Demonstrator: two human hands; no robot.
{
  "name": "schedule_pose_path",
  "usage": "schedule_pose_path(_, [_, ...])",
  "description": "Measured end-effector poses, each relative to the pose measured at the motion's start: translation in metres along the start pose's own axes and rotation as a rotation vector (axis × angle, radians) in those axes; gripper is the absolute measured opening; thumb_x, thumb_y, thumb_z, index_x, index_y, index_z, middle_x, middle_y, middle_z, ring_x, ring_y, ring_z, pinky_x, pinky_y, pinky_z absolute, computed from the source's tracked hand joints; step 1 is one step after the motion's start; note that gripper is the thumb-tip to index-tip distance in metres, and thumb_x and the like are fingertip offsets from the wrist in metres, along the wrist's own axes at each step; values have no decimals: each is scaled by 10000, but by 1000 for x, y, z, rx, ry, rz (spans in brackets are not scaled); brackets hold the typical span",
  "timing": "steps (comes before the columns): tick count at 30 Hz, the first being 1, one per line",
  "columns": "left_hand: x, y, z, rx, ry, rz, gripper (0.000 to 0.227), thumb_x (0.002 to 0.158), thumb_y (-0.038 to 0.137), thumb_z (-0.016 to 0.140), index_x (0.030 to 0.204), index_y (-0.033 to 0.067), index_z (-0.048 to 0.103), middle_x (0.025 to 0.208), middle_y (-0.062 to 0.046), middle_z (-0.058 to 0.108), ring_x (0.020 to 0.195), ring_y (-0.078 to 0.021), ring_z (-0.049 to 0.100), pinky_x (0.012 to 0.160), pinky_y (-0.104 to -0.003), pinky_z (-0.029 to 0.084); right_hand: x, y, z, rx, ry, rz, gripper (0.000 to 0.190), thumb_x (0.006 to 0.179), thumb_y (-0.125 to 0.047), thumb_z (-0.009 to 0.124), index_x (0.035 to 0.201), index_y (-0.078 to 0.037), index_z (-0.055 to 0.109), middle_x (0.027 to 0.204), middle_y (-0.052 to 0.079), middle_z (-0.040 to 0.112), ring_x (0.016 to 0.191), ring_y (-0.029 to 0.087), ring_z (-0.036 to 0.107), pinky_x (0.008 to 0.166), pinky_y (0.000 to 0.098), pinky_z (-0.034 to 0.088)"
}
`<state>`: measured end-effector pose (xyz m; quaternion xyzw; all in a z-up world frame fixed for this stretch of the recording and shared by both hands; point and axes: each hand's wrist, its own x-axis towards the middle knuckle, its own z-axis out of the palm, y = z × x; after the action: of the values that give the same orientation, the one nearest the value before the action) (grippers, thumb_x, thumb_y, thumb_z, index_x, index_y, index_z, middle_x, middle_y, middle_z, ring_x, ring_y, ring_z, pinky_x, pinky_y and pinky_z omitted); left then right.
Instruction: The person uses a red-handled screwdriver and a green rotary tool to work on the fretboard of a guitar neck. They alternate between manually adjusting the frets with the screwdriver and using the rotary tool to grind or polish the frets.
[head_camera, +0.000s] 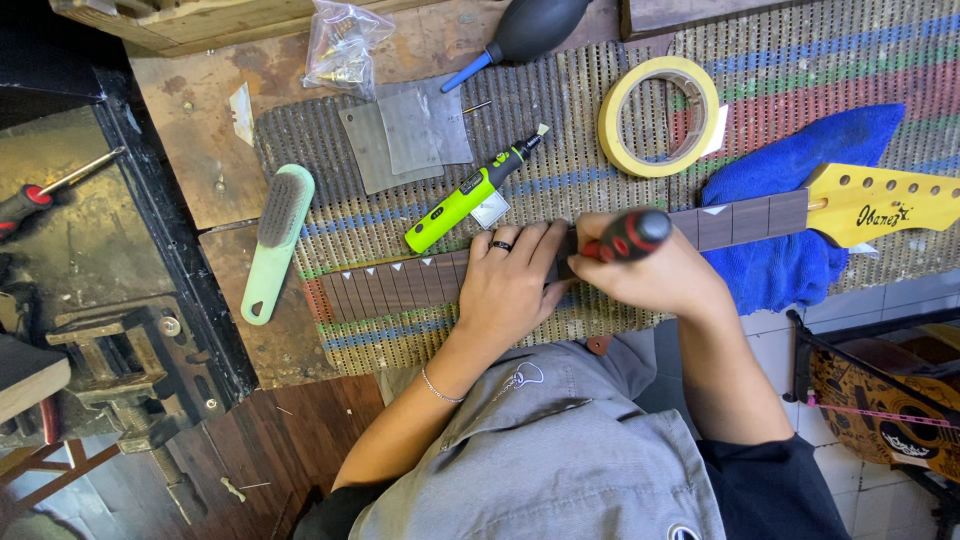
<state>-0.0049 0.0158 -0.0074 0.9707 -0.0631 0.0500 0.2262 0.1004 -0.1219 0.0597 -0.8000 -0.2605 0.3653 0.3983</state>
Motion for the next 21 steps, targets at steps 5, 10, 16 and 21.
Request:
schedule_pose_path(5, [-1,0,1,7,2,2,678,662,394,702,1247,129,483,1057,-45,543,955,-228,512,818,-386,373,-39,15,16,-42,188,-187,60,705,-117,655,742,-73,638,562,102,592,572,283,640,557,376,509])
schedule_pose_path(10, [2,3,-5,13,17,-1,608,722,415,658,1229,120,499,1049,-57,550,938,-233,522,805,-382,374,-60,46,56,-259,491,-349,174,729,-161,706,864,-55,677,727,92,657,750,294,675,690,384,551])
schedule_pose_path(16, [4,2,-6,19,2,-12,624,707,413,676,1229,119,501,1052,-62,552,942,-239,522,809,-387,378,-76,43,57,-152,643,-495,115,726,-72,688,769,32,666,612,106,605,549,292,635,651,409,574])
schedule_pose_path(21, [5,2,-7,29,13,14,586,756,437,621,1228,112,501,1042,-68,548,931,-238,519,805,-379,377,-74,48,46,-77,710,-480,210,689,-66,747,802,72,638,696,162,646,607,354,646,602,480,548])
